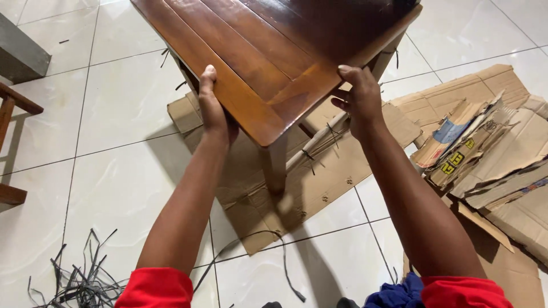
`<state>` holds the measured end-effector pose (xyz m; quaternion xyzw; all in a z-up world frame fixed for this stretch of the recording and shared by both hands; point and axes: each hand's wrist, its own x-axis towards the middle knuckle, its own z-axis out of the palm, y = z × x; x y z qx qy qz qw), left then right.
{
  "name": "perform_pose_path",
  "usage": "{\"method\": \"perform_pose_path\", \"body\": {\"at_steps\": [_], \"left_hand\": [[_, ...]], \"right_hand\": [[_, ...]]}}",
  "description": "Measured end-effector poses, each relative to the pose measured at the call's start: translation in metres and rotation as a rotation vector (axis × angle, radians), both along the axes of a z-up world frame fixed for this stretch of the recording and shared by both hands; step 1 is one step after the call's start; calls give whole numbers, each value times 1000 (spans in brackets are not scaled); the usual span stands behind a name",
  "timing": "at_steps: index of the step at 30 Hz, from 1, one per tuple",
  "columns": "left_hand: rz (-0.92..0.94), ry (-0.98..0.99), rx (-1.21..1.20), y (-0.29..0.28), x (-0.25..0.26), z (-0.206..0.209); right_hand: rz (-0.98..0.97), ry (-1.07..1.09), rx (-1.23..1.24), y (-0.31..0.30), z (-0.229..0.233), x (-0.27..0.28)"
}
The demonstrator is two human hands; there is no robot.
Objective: Wrapping chair legs with cardboard and securing them with plastic ties.
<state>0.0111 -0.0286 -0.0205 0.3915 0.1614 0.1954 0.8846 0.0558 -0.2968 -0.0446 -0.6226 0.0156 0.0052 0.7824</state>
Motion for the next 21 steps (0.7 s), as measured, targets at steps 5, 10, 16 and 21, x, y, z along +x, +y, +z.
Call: {"method": "perform_pose_path", "body": {"at_steps": [5, 10, 16, 21], "left_hand": [[45, 37, 30, -14, -17, -3], [118, 19, 41, -34, -35, -5], [85, 53, 122, -49, -63, -7], [13, -48, 338, -51, -75, -32]], "right_hand": [[26, -8, 27, -17, -11, -1], [34, 12, 18, -25, -15, -5], [19, -5, 32, -30, -9, -18], [16, -72, 31, -26, -10, -34]]}}
